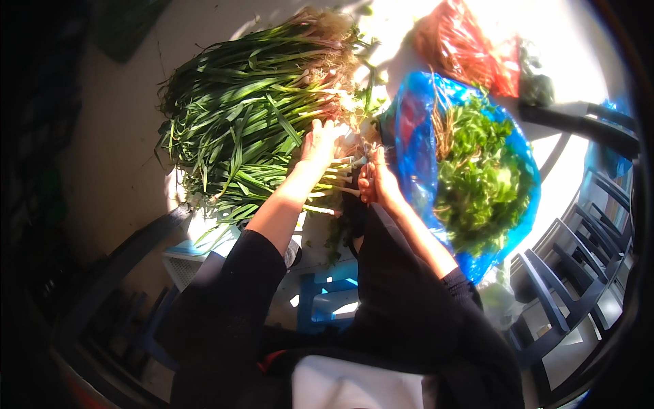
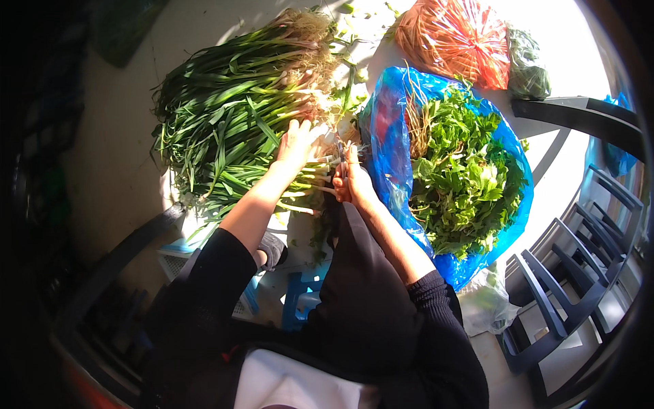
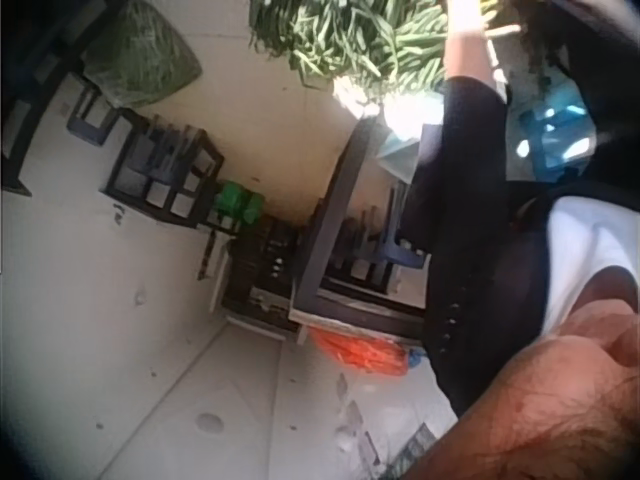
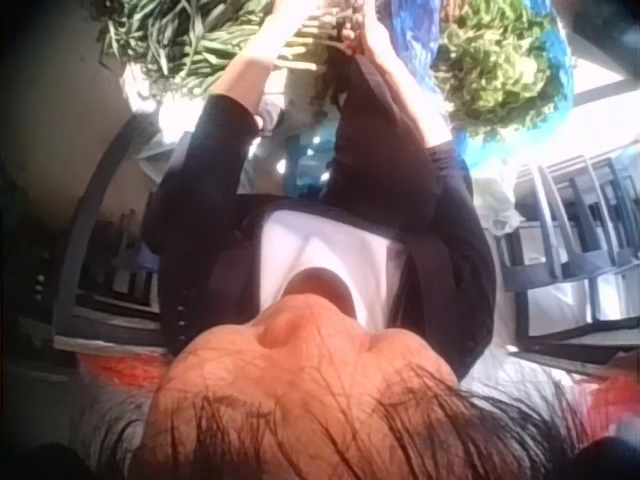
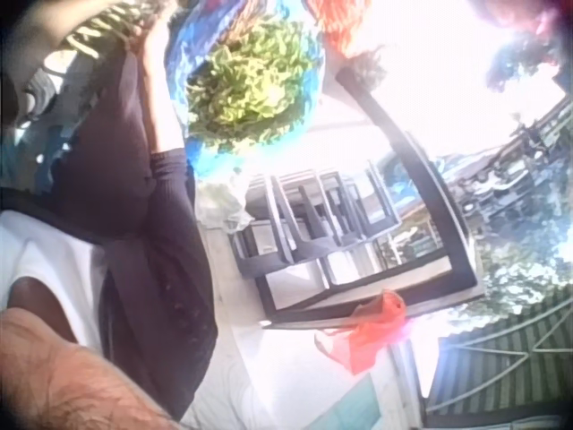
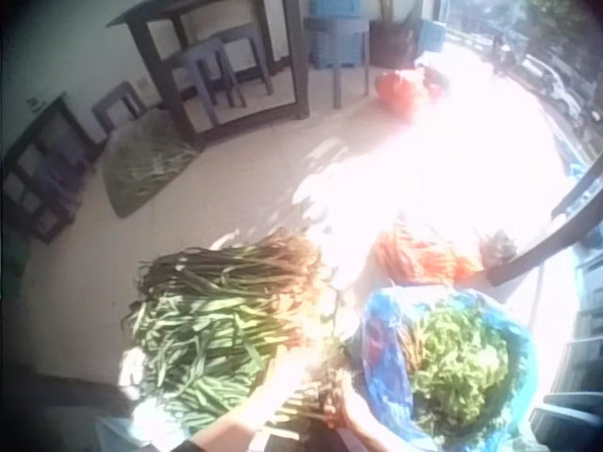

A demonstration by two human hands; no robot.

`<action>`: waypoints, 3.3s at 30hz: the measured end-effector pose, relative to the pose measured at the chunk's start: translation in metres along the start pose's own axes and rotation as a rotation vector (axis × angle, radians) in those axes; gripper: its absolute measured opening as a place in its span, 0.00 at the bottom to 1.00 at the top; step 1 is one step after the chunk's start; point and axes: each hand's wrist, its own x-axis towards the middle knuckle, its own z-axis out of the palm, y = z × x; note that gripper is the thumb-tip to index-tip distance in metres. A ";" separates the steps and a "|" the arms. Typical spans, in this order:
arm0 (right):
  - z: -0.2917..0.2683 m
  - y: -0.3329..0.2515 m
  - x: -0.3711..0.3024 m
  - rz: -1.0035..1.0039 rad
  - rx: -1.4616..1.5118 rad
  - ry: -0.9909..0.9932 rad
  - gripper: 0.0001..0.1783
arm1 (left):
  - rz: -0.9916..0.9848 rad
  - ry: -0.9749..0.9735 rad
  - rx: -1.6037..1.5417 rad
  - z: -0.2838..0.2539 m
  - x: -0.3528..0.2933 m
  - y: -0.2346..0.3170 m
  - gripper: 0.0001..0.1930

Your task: The person trims the root ends of green onions by hand, placing the trimmed pieces into a blue basket. The person handles the green onions one at a time, snapping off the roots and discarding them.

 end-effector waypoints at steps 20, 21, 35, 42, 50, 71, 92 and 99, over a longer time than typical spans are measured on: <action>0.031 0.011 0.014 -0.246 -0.140 -0.156 0.17 | 0.184 0.136 -0.595 -0.022 -0.050 -0.013 0.08; 0.030 0.013 0.015 -0.250 -0.144 -0.161 0.16 | 0.169 0.138 -0.619 -0.022 -0.051 -0.013 0.08; 0.002 0.005 0.000 -0.067 0.142 -0.288 0.34 | -0.049 0.066 -0.626 -0.002 -0.027 -0.005 0.12; -0.011 0.026 0.018 0.000 0.066 0.012 0.27 | 0.125 0.098 -0.071 0.025 0.003 0.001 0.11; 0.007 0.014 0.012 -0.254 -0.106 -0.035 0.16 | -0.008 -0.198 -0.992 -0.016 -0.034 0.002 0.10; 0.004 0.007 0.004 -0.612 -0.618 0.006 0.16 | -0.049 -0.218 -0.944 -0.012 -0.053 0.001 0.10; 0.007 -0.009 -0.012 -0.562 -0.571 0.353 0.26 | 0.067 0.135 0.124 0.032 0.007 -0.023 0.07; 0.005 0.003 0.001 -0.235 -0.227 0.023 0.17 | 0.016 -0.033 -0.780 -0.013 -0.031 -0.027 0.16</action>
